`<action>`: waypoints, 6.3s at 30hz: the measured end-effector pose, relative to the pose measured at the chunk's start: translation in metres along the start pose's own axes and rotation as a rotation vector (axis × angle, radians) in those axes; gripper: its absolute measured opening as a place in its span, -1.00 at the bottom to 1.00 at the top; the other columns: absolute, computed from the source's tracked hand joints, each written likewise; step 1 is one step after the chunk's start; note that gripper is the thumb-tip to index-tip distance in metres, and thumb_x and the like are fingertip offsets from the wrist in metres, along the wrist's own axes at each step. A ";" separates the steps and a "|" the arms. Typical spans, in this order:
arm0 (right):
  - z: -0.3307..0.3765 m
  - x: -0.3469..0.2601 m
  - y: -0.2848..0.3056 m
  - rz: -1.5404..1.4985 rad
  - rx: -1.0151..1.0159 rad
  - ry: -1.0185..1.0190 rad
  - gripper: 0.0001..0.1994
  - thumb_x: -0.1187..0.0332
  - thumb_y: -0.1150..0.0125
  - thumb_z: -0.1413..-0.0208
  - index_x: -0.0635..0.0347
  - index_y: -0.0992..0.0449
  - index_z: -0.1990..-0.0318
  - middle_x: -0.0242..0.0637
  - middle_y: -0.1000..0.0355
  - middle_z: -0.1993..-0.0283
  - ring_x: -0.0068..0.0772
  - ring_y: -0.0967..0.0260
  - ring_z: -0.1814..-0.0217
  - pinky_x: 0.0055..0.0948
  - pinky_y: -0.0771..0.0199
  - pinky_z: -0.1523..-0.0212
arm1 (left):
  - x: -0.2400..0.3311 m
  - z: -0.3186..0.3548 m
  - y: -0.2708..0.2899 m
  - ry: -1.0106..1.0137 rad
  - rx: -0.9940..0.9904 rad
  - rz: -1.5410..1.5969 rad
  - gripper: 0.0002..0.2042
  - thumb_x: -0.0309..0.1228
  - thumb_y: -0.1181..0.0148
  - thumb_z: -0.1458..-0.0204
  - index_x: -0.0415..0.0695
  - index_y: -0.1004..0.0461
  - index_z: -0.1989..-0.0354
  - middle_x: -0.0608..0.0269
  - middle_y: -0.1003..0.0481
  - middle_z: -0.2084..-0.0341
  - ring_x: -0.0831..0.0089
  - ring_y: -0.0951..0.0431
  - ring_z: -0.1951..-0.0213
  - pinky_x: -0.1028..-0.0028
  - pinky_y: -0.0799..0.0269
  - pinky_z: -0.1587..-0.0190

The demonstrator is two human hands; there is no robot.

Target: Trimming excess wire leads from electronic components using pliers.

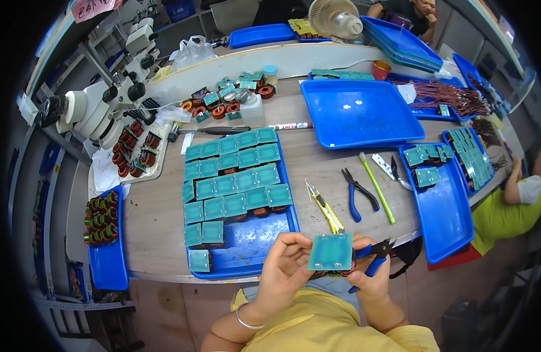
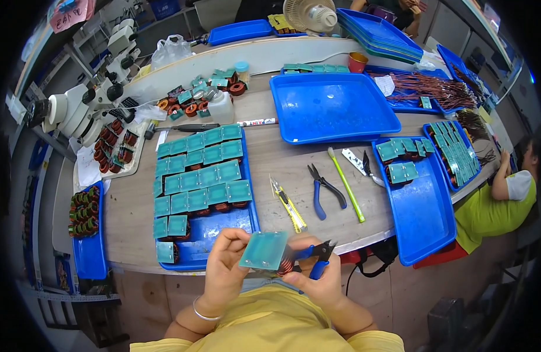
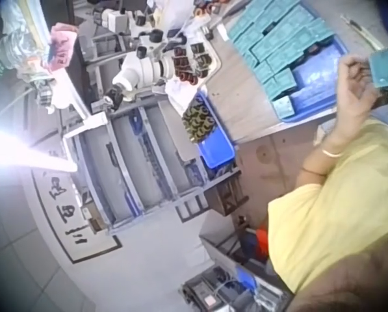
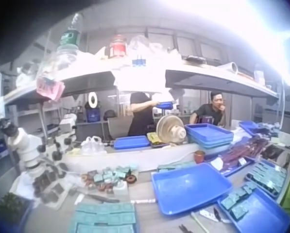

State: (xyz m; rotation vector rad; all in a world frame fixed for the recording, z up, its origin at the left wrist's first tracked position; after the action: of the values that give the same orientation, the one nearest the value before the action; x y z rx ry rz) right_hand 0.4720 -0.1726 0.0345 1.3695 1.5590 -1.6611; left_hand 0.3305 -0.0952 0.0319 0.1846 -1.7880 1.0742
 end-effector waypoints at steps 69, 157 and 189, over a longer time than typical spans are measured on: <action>-0.008 -0.066 0.008 1.575 -0.616 0.393 -0.63 0.05 -0.25 0.18 0.18 -0.39 0.41 -0.36 -0.21 0.53 -0.38 -0.20 0.51 -0.46 -0.18 0.49 | 0.025 0.001 -0.014 -0.023 -0.054 -0.862 -0.36 -0.34 -0.50 0.44 -0.20 -0.32 0.10 0.31 -0.46 0.44 0.63 -0.44 0.39 0.61 -0.37 0.34; -0.014 -0.072 0.004 1.494 -0.499 0.383 -0.59 0.02 -0.27 0.20 0.19 -0.33 0.46 -0.31 -0.15 0.52 -0.34 -0.17 0.54 -0.46 -0.14 0.49 | 0.026 0.000 -0.022 -0.261 -0.375 -0.969 -0.28 -0.20 -0.46 0.47 -0.29 -0.30 0.08 0.04 -0.44 0.28 0.25 -0.47 0.32 0.45 -0.41 0.28; -0.046 -0.098 0.147 1.443 0.689 0.403 -0.65 0.37 -0.32 0.23 0.27 -0.35 0.26 -0.24 -0.32 0.33 -0.37 -0.24 0.23 -0.39 -0.24 0.13 | 0.068 0.023 0.093 -0.095 0.283 -1.592 -0.40 -0.36 -0.43 0.44 -0.16 -0.36 0.11 0.01 -0.15 -0.08 -0.01 -0.08 -0.15 0.18 -0.11 -0.13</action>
State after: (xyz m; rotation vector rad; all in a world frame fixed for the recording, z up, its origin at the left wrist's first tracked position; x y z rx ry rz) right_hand 0.6516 -0.1915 0.0616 2.3605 -0.2068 -0.9118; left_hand 0.2297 -0.0344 0.0305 1.5200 -0.9666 0.0935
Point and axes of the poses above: each hand's wrist, its own z-axis away from the middle knuckle, its own y-axis out of the back of the hand, x = y × z, the point moved 1 cm from there along -z, towards the middle knuckle
